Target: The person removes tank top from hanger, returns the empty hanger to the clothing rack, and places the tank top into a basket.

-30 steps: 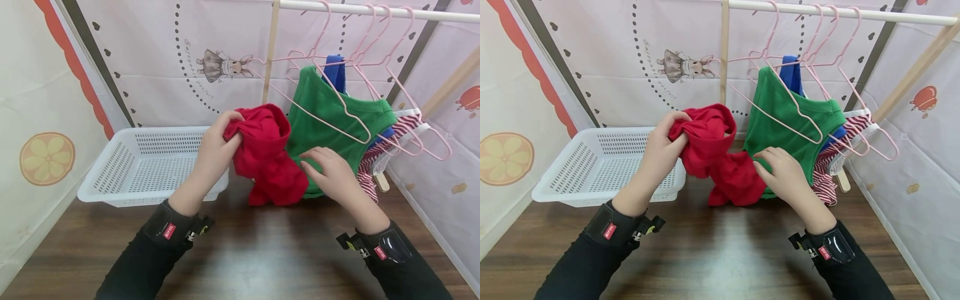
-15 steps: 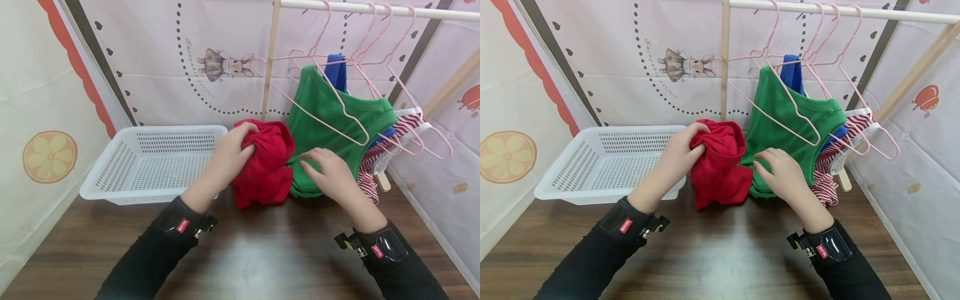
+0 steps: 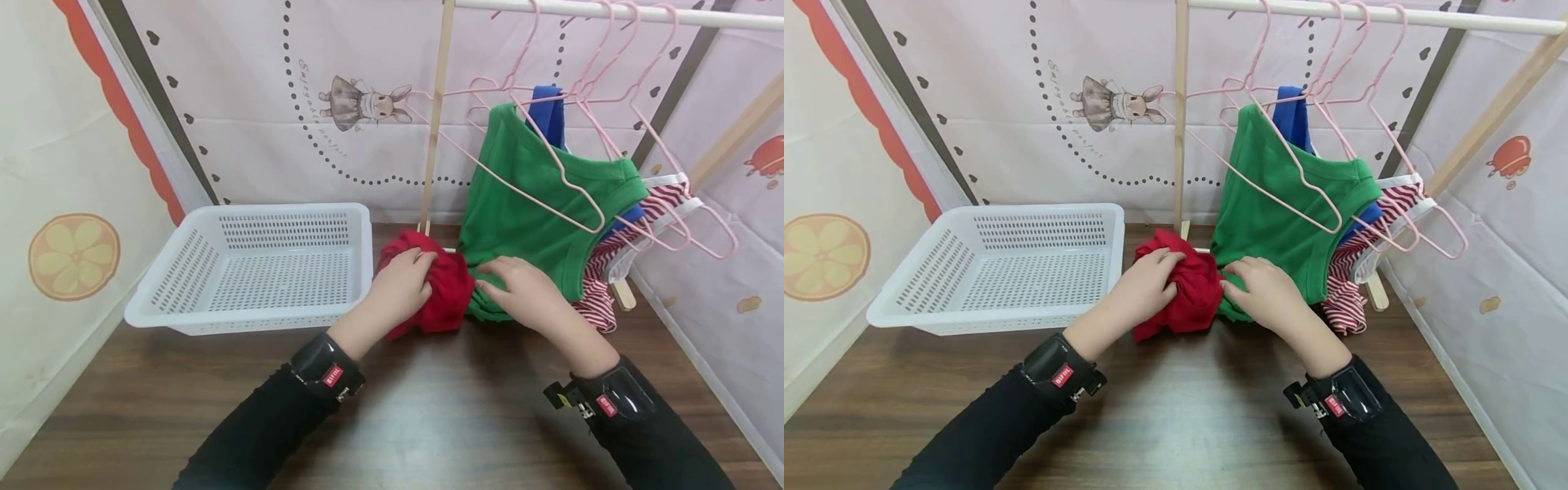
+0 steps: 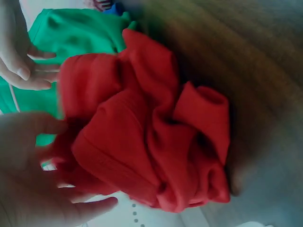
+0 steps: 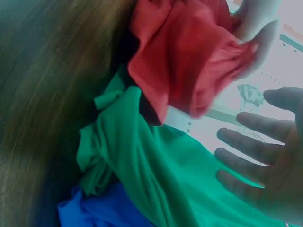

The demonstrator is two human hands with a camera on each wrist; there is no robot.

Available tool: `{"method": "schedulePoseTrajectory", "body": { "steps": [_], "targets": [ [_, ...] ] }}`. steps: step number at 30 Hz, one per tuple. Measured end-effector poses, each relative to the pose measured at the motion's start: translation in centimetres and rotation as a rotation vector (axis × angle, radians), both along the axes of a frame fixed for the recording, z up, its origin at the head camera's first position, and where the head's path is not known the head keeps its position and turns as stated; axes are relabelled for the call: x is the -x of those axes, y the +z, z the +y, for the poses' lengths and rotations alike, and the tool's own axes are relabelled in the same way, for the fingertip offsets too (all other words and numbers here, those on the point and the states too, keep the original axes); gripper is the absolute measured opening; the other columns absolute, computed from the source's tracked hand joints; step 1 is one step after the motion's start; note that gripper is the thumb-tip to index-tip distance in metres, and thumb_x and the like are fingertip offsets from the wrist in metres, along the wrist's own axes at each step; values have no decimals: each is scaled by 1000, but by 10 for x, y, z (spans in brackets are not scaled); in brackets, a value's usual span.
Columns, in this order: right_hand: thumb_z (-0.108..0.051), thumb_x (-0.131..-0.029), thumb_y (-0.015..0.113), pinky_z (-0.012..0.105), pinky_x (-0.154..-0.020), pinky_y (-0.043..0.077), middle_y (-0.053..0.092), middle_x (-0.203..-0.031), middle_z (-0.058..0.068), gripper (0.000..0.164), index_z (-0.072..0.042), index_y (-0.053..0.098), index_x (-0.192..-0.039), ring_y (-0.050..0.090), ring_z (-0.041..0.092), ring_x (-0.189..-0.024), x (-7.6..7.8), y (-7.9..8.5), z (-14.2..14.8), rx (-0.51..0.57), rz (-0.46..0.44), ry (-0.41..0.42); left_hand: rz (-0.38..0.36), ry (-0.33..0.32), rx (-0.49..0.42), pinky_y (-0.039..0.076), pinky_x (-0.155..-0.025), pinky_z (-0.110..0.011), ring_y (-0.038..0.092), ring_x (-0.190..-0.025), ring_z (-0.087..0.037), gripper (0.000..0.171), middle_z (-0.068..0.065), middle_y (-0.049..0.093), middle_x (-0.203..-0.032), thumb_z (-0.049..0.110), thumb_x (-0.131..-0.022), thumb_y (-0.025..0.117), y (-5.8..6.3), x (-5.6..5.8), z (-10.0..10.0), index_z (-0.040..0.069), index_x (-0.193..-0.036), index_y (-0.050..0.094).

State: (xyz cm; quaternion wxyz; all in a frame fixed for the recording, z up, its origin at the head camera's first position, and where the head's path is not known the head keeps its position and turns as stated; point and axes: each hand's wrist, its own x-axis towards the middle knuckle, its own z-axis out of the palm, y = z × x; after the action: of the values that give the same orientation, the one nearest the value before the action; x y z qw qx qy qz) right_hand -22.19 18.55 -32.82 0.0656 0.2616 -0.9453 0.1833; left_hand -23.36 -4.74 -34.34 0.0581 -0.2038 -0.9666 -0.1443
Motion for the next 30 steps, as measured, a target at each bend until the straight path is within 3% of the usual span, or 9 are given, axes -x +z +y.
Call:
{"method": "schedulePoseTrajectory", "body": {
  "steps": [6, 11, 19, 30],
  "targets": [
    [-30, -96, 61, 49, -96, 44, 65, -118, 13, 36, -5, 65, -122, 56, 31, -112, 4, -6, -5, -62, -65, 7, -75, 29, 119, 37, -103, -56, 36, -134, -39, 72, -15, 36, -150, 47, -85, 66, -17, -1, 3, 19, -147, 42],
    [-31, -95, 62, 49, -97, 44, 65, -118, 14, 39, -4, 64, -123, 56, 31, -112, 4, -9, -7, -79, -89, 12, -123, 58, 206, 42, -96, -59, 35, -131, -44, 99, -16, 33, -150, 60, -71, 76, -32, 1, 4, 22, -151, 34],
    [-30, -95, 63, 50, -97, 44, 65, -118, 14, 39, -3, 64, -123, 56, 31, -114, 3, -12, -11, -84, -81, 24, -220, 95, 227, 49, -83, -62, 30, -132, -48, 107, -19, 29, -150, 50, -65, 85, -45, 5, 9, 25, -153, 29],
    [-30, -94, 63, 50, -97, 44, 64, -118, 13, 39, -4, 64, -123, 57, 31, -114, 3, -13, -10, -91, -78, 20, -149, 50, 241, 56, -77, -48, 44, -117, -39, 88, -19, 49, -126, 28, -69, 88, -50, -2, 12, 20, -144, 44]
  ]
}}
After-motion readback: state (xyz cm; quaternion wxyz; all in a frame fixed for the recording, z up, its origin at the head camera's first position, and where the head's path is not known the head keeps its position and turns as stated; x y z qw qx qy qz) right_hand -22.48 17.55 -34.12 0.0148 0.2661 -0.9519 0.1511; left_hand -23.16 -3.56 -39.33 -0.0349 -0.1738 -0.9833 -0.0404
